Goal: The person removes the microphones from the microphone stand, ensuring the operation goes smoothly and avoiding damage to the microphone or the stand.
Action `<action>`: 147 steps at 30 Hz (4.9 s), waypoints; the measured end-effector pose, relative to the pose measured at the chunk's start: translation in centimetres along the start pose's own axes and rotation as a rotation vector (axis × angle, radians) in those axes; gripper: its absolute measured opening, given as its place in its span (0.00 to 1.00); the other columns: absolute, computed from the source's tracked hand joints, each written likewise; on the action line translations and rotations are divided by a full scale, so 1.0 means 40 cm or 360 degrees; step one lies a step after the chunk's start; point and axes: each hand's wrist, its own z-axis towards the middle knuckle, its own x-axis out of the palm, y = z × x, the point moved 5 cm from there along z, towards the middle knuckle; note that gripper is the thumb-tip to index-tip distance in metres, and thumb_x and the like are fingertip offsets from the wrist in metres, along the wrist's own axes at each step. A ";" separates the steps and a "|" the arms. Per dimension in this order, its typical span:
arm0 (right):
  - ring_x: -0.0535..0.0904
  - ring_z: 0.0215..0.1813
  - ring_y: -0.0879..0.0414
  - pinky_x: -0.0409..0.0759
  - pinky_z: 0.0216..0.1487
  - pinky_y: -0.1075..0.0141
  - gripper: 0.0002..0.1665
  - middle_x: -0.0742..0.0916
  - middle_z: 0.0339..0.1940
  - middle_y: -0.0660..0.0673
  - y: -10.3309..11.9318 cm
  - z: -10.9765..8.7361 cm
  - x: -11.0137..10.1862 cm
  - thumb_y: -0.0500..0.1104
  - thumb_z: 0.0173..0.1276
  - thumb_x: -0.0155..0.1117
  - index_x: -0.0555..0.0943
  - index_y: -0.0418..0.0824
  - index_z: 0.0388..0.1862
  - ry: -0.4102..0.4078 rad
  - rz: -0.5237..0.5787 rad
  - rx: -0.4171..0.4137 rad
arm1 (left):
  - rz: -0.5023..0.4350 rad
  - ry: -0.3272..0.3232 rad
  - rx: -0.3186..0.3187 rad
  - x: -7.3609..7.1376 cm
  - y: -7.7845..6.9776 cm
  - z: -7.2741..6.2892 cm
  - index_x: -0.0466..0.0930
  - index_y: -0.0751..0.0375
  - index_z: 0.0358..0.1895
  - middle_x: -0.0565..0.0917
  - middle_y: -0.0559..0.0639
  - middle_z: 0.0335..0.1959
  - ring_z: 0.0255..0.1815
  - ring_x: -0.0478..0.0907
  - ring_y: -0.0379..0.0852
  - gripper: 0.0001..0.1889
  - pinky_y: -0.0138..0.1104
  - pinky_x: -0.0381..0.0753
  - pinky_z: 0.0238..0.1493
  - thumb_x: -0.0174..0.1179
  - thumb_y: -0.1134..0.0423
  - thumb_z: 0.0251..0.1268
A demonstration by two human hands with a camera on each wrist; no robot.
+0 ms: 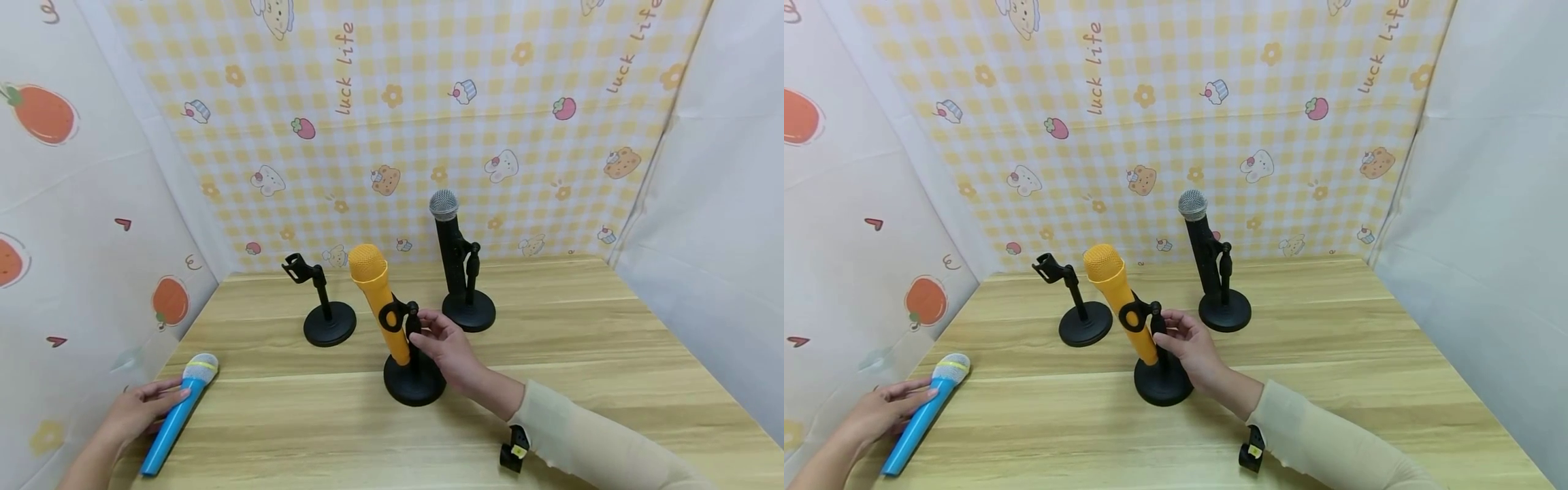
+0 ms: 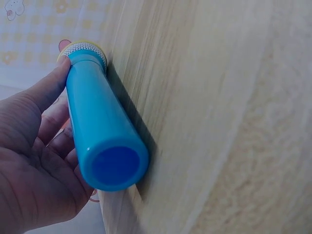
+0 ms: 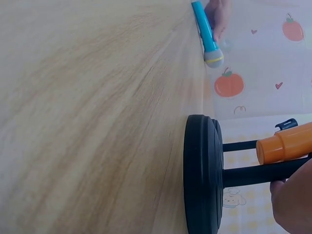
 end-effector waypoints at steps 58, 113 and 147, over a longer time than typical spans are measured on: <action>0.76 0.51 0.52 0.76 0.56 0.64 0.19 0.77 0.50 0.42 -0.005 0.002 -0.003 0.28 0.66 0.62 0.75 0.38 0.55 0.0034 0.0004 0.0011 | -0.0257 0.0018 0.0047 -0.020 -0.021 -0.025 0.63 0.78 0.66 0.85 0.50 0.42 0.35 0.82 0.38 0.37 0.39 0.84 0.39 0.59 0.49 0.69; 0.76 0.49 0.51 0.78 0.53 0.64 0.20 0.79 0.48 0.41 0.004 0.011 -0.014 0.31 0.64 0.67 0.76 0.35 0.55 0.0055 -0.0140 0.0022 | -0.0564 0.0338 0.0899 0.229 -0.490 -0.135 0.76 0.62 0.61 0.85 0.52 0.48 0.45 0.82 0.43 0.19 0.38 0.83 0.42 0.61 0.65 0.68; 0.76 0.50 0.52 0.77 0.54 0.63 0.19 0.78 0.48 0.43 0.005 0.014 -0.011 0.29 0.64 0.65 0.76 0.38 0.53 0.0071 -0.0079 0.0067 | -0.0973 0.0365 0.1121 0.376 -0.659 -0.173 0.74 0.65 0.59 0.81 0.50 0.49 0.49 0.80 0.48 0.21 0.36 0.81 0.46 0.64 0.73 0.62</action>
